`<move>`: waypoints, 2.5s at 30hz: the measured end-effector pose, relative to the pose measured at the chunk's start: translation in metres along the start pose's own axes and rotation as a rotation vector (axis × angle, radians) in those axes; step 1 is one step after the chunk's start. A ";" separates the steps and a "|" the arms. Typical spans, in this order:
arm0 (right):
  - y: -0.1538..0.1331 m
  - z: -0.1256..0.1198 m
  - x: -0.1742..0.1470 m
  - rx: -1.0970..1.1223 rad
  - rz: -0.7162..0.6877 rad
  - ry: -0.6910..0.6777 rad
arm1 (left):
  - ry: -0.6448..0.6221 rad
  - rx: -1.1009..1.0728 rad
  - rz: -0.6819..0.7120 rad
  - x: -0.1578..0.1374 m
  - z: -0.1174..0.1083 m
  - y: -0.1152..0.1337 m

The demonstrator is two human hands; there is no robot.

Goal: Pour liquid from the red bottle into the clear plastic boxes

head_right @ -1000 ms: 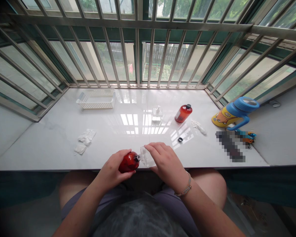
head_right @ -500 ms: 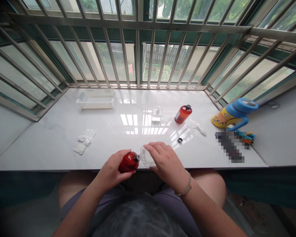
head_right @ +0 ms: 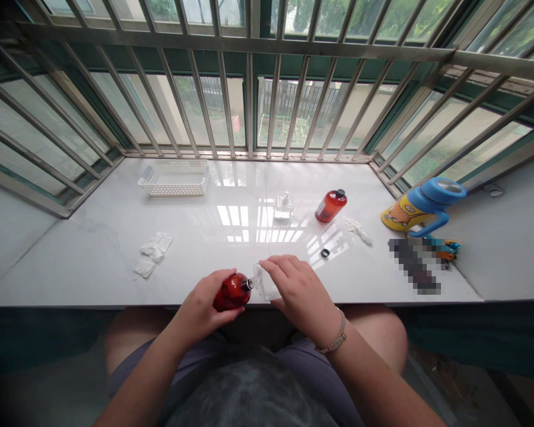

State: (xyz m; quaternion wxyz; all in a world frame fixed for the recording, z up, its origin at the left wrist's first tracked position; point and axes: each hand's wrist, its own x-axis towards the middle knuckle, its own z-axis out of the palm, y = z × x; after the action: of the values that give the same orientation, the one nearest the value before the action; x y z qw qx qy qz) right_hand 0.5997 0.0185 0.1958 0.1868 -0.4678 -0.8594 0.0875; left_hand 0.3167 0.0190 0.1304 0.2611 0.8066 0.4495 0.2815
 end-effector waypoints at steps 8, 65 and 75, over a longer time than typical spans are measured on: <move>0.000 -0.001 0.001 -0.018 -0.008 -0.003 | 0.007 -0.004 0.000 0.000 0.002 -0.002; -0.003 -0.009 0.004 -0.055 -0.011 -0.028 | 0.028 -0.057 0.002 0.002 0.005 -0.005; -0.004 -0.013 0.006 -0.080 -0.014 -0.033 | 0.031 -0.083 -0.017 0.003 0.003 -0.006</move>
State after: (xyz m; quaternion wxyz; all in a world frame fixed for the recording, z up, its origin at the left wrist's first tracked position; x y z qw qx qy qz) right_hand 0.5985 0.0214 0.2103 0.1545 -0.4673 -0.8685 0.0596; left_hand 0.3171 0.0235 0.1249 0.2898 0.7867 0.4483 0.3100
